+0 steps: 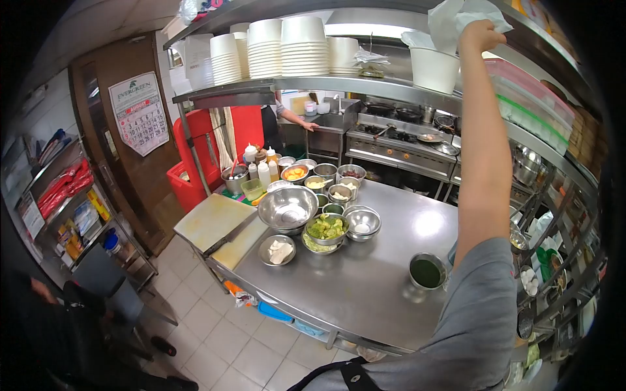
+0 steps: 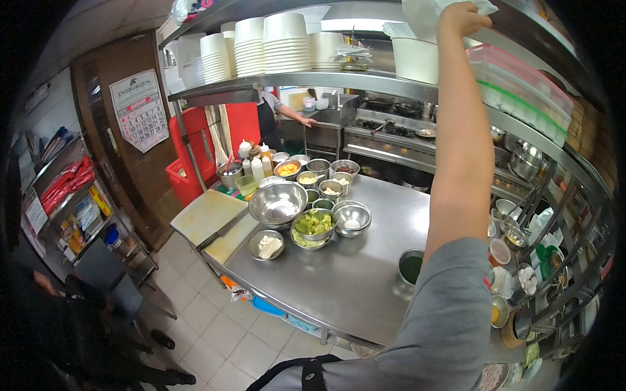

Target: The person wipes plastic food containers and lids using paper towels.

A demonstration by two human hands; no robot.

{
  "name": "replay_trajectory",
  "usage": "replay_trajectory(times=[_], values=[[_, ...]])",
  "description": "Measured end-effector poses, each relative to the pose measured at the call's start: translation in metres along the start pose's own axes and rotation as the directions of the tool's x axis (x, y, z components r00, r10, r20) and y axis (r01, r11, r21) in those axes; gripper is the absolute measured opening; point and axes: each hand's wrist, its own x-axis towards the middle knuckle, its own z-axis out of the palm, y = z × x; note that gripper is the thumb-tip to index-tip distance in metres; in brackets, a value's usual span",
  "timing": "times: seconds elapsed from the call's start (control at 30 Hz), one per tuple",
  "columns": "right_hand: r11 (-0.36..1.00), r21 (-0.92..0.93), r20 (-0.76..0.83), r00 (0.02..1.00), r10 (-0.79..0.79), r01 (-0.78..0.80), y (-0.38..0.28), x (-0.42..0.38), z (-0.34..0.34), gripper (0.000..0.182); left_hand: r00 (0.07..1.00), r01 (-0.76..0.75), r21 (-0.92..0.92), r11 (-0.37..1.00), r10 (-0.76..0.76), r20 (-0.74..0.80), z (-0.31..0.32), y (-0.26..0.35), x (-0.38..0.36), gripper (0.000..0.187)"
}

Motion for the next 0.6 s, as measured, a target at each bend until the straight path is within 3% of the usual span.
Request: replay_trajectory(times=[0.07,0.13,0.17,0.23,0.27,0.3,0.33,0.37,0.4,0.43,0.5,0.53,0.57,0.6], values=[[0.991,0.102,-0.037,0.996,-0.077,0.081,0.007,-0.001,0.004,0.038,1.0,0.011,-0.03,1.0,-0.011,-0.018,-0.009,-0.016,-0.005,0.054],[0.916,0.39,0.298,0.954,-0.024,-0.099,0.008,-0.014,-0.003,0.036,0.999,0.011,-0.082,0.997,-0.014,-0.041,-0.024,-0.039,-0.015,0.055],[0.838,0.496,0.462,0.886,-0.033,-0.227,0.008,-0.029,-0.01,0.035,0.999,-0.004,-0.129,0.992,-0.002,-0.048,-0.035,-0.054,-0.021,0.055],[0.553,0.682,0.657,0.733,-0.175,-0.479,-0.023,-0.109,-0.037,0.032,0.996,-0.092,-0.295,0.951,0.086,-0.033,-0.067,-0.077,-0.022,0.056],[0.453,0.603,0.755,0.653,-0.059,-0.656,-0.051,-0.159,-0.057,0.034,0.984,-0.175,-0.369,0.913,0.177,-0.027,-0.077,-0.078,-0.026,0.056],[0.405,0.513,0.817,0.575,0.04,-0.757,-0.082,-0.213,-0.086,0.035,0.906,-0.417,-0.316,0.852,0.416,-0.074,-0.057,0.022,-0.11,0.066],[0.336,0.421,0.863,0.486,0.137,-0.842,-0.114,-0.265,-0.115,0.036,0.871,-0.49,-0.209,0.846,0.487,-0.067,-0.055,0.102,-0.163,0.061],[0.338,0.34,0.875,0.427,0.228,-0.878,-0.149,-0.317,-0.15,0.036,0.694,-0.72,-0.079,0.69,0.718,-0.049,-0.054,0.154,-0.194,0.055],[0.468,0.26,0.876,0.411,0.253,-0.845,-0.202,-0.361,-0.189,0.036,0.623,-0.754,-0.299,0.585,0.781,-0.04,-0.05,0.191,-0.223,0.052],[0.66,0.173,0.907,0.379,0.181,-0.731,-0.229,-0.407,-0.229,0.037,0.515,-0.772,-0.424,0.473,0.857,0.017,-0.049,0.221,-0.26,0.067],[0.681,-0.025,0.995,0.049,0.09,-0.732,-0.274,-0.505,-0.326,0.037,0.402,-0.713,-0.647,0.271,0.913,-0.061,-0.051,0.242,-0.314,0.102],[0.594,-0.103,0.984,-0.171,-0.059,-0.798,-0.321,-0.515,-0.37,0.036,0.397,-0.557,-0.821,0.123,0.908,-0.133,-0.053,0.231,-0.318,0.097],[0.561,-0.069,0.944,-0.236,-0.232,-0.825,-0.359,-0.526,-0.404,0.036,0.376,-0.382,-0.922,-0.069,0.9,-0.223,-0.058,0.213,-0.316,0.092],[0.518,-0.053,0.87,-0.294,-0.396,-0.854,-0.396,-0.538,-0.437,0.037,0.442,-0.51,-0.85,-0.133,0.807,-0.391,-0.067,0.189,-0.322,0.084]])
